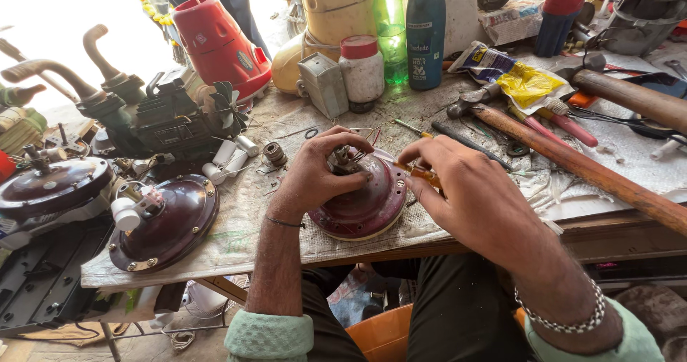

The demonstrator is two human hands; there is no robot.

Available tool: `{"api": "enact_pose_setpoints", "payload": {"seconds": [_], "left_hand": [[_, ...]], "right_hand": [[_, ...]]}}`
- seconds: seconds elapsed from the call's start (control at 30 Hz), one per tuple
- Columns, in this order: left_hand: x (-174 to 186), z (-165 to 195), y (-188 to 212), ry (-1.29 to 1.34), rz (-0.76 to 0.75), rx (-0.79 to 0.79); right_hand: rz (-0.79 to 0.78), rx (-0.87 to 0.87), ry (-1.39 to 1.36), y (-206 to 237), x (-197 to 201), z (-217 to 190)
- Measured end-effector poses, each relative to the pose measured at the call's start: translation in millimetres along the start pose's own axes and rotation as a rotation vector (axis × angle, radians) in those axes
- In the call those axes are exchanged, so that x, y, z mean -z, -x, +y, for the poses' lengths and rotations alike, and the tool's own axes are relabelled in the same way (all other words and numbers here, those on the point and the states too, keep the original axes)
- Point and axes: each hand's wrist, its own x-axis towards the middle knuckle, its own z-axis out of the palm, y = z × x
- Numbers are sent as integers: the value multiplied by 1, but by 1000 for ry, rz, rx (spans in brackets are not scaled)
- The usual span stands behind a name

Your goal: The person uses a screwdriver to adjust internal components of a small electrical device mounted on a red base. They then use tweezers to manipulate a wire or small part within the device.

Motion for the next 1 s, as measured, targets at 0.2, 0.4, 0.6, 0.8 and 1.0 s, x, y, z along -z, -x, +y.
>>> {"api": "enact_pose_setpoints", "payload": {"seconds": [0.2, 0.4, 0.6, 0.8, 1.0], "left_hand": [[-1, 0, 1, 7, 17, -39], [-1, 1, 3, 0, 36, -12], [-1, 0, 3, 4, 46, -61], [-2, 9, 5, -59, 102, -163], [-10, 23, 13, -279, 220, -120]], "right_hand": [[-70, -65, 27, -3, -4, -15], [-39, -13, 42, -2, -12, -11], [47, 53, 100, 1, -16, -1], [-28, -48, -117, -16, -39, 13], [64, -52, -263, -29, -60, 38]]}}
